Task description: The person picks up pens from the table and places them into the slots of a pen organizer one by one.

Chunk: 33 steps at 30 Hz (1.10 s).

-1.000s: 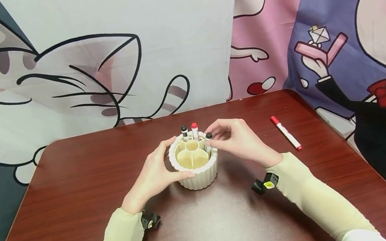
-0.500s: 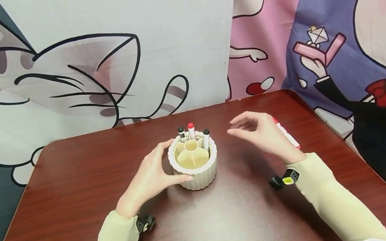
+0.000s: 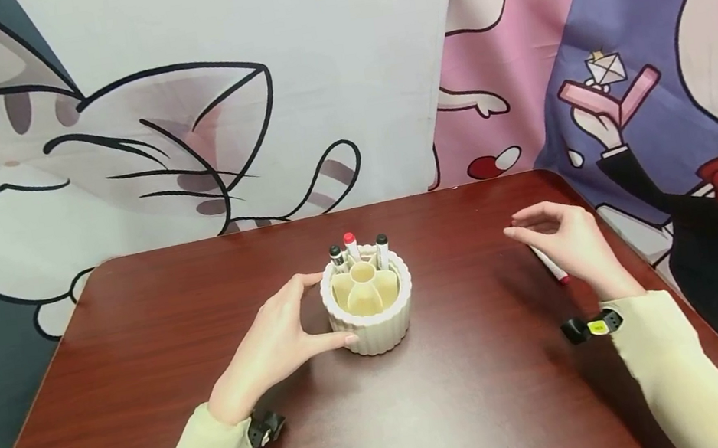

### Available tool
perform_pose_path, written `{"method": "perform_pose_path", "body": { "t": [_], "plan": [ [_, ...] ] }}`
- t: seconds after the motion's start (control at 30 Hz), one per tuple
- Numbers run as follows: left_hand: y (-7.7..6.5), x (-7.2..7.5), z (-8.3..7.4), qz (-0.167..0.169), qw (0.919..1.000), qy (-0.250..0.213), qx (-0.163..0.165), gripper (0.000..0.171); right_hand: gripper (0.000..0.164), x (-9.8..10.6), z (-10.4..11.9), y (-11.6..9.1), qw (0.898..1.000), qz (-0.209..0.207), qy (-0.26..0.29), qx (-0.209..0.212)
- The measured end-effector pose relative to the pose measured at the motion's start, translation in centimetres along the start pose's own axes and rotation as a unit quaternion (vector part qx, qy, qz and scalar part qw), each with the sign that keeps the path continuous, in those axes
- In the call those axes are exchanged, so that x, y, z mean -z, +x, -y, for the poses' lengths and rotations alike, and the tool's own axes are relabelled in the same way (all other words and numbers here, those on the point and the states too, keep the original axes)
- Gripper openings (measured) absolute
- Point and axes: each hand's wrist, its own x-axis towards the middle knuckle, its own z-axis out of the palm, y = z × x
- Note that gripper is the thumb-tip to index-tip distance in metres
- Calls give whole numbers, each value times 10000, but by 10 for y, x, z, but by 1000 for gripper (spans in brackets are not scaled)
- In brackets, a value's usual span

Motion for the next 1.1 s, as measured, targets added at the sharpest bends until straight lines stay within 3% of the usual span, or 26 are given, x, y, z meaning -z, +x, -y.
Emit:
{"method": "perform_pose_path", "body": {
  "t": [0.17, 0.37, 0.53, 0.87, 1.1],
  "plan": [
    [9, -5, 6, -41, 9998, -137, 111, 112, 57, 12, -24, -3, 9982, 199, -396, -409],
    [24, -15, 15, 169, 9954, -945, -51, 119, 63, 16, -49, -6, 9943, 514, -680, -644],
    [29, -23, 18, 237, 9910, -1317, -47, 113, 61, 16, -64, -8, 9935, 597, -753, -610],
    [28, -24, 17, 210, 9891, -1452, 131, 106, 43, 11, -81, -8, 9912, 727, -848, -708],
    [29, -23, 16, 190, 9879, -1538, 50, 106, 39, 8, -83, -9, 9914, 770, -806, -684]
  ]
}}
